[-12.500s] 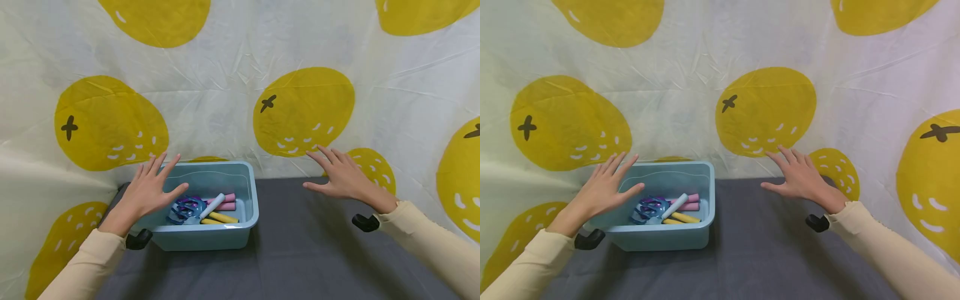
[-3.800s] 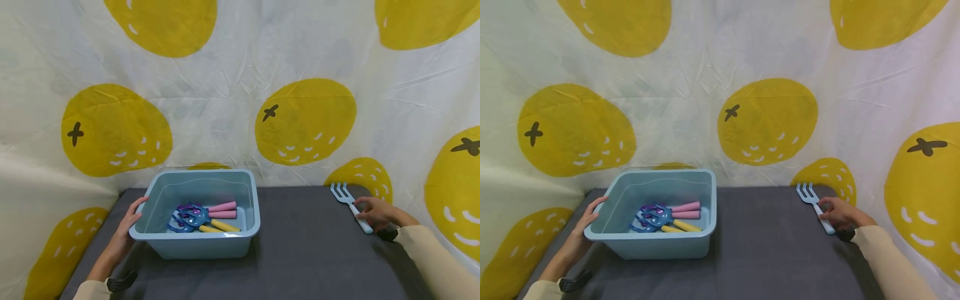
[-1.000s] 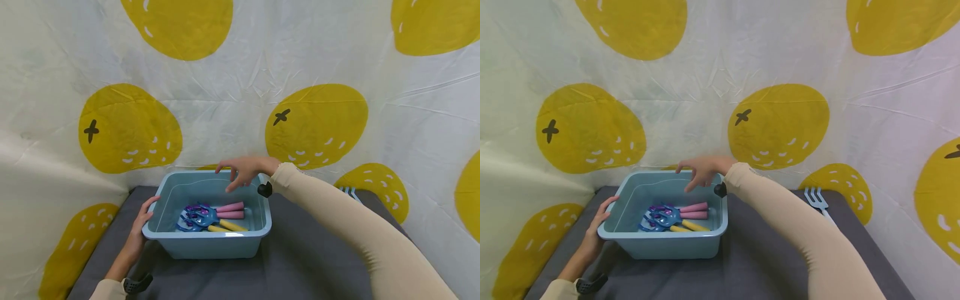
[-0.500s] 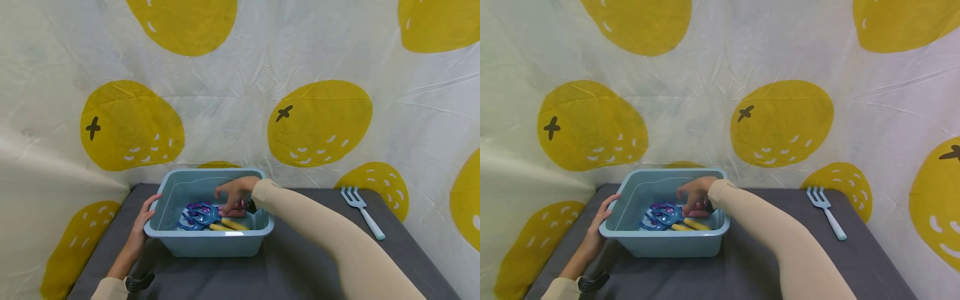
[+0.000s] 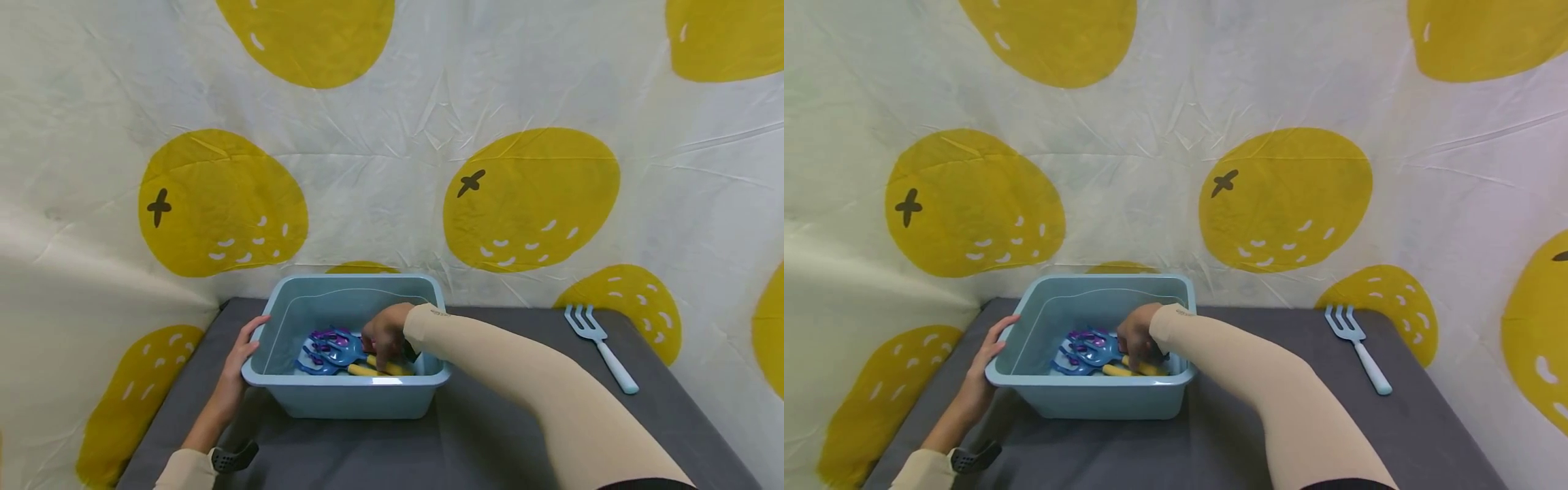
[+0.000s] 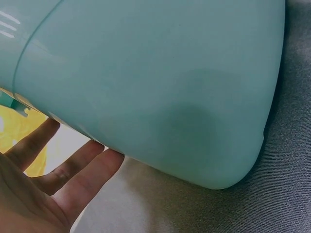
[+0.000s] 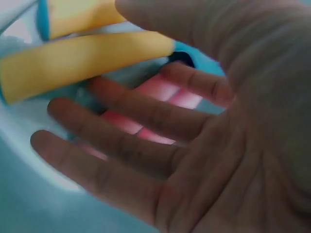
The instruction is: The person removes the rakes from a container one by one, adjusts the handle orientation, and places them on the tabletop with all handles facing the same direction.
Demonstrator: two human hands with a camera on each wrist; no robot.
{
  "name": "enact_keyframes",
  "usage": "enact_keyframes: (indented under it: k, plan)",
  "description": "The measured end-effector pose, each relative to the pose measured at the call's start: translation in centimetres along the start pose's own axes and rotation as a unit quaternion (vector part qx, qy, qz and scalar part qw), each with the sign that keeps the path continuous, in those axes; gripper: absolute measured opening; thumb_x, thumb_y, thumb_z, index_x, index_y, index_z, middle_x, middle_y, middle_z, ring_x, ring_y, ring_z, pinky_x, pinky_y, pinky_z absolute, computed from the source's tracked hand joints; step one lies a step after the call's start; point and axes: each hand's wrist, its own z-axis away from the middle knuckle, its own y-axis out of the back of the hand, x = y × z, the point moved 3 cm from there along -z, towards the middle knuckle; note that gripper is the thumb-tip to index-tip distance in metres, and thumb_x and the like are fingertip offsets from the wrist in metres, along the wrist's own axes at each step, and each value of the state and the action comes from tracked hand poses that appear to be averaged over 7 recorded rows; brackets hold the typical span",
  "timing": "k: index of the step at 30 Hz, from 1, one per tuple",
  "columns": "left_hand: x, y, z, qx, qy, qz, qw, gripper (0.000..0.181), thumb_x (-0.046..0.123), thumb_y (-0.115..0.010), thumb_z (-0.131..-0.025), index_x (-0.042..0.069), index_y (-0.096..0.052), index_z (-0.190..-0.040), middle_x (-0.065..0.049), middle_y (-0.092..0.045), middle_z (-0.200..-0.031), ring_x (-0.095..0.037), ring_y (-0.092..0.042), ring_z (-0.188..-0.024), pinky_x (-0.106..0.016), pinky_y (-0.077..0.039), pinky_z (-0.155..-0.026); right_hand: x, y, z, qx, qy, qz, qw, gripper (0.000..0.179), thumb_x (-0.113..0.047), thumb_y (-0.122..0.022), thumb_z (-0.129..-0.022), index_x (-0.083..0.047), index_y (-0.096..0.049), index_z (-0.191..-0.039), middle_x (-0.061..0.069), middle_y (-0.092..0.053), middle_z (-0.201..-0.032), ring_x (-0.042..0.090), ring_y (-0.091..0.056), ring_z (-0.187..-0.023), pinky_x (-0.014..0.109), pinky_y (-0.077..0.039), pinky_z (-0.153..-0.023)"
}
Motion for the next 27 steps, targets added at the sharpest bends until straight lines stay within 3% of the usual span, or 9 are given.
enact_keyframes:
  k: [4, 11, 18, 27]
  plan:
    - [-0.1, 0.0, 0.0, 0.001, 0.0, -0.004, 1.0, 0.055, 0.042, -0.03, -0.107, 0.023, -0.029, -0.159, -0.011, -0.018, -0.165, -0.038, -0.033, -0.133, -0.047, -0.038, -0.098, -0.1, -0.6, -0.7, 0.009, -0.009, 0.029, 0.9995, 0.046, -0.026, -0.091, -0.077, -0.025, -0.064, -0.115, -0.002, -0.066, -0.1, 0.019, -0.062, -0.092, 0.037, -0.054, -0.084]
    - [-0.2, 0.0, -0.2, 0.003, 0.005, 0.003, 1.0, 0.056, 0.043, -0.03, -0.107, 0.024, -0.029, -0.159, -0.011, -0.016, -0.166, -0.041, -0.031, -0.136, -0.069, -0.03, -0.106, -0.2, -1.1, -1.1, 0.004, 0.009, 0.04, 0.9992, 0.043, -0.008, -0.084, -0.081, -0.028, -0.06, -0.11, -0.001, -0.061, -0.102, 0.019, -0.059, -0.09, 0.035, -0.054, -0.078]
    - [0.0, 0.1, -0.2, 0.004, 0.004, 0.004, 1.0, 0.056, 0.043, -0.03, -0.107, 0.023, -0.029, -0.159, -0.01, -0.015, -0.166, -0.041, -0.03, -0.136, -0.068, -0.029, -0.105, -0.5, -0.8, -0.5, 0.007, 0.03, 0.056, 0.9979, 0.046, -0.008, -0.08, -0.085, -0.038, -0.059, -0.114, 0.0, -0.06, -0.103, 0.02, -0.062, -0.086, 0.035, -0.056, -0.073]
    - [0.2, 0.1, -0.2, 0.002, 0.011, 0.002, 0.9999, 0.056, 0.043, -0.03, -0.106, 0.024, -0.029, -0.159, -0.011, -0.014, -0.167, -0.041, -0.03, -0.136, -0.068, -0.03, -0.106, -0.6, -0.5, -0.6, -0.013, 0.05, 0.039, 0.9979, 0.041, -0.008, -0.078, -0.089, -0.035, -0.059, -0.114, 0.0, -0.058, -0.107, 0.02, -0.061, -0.086, 0.034, -0.056, -0.074]
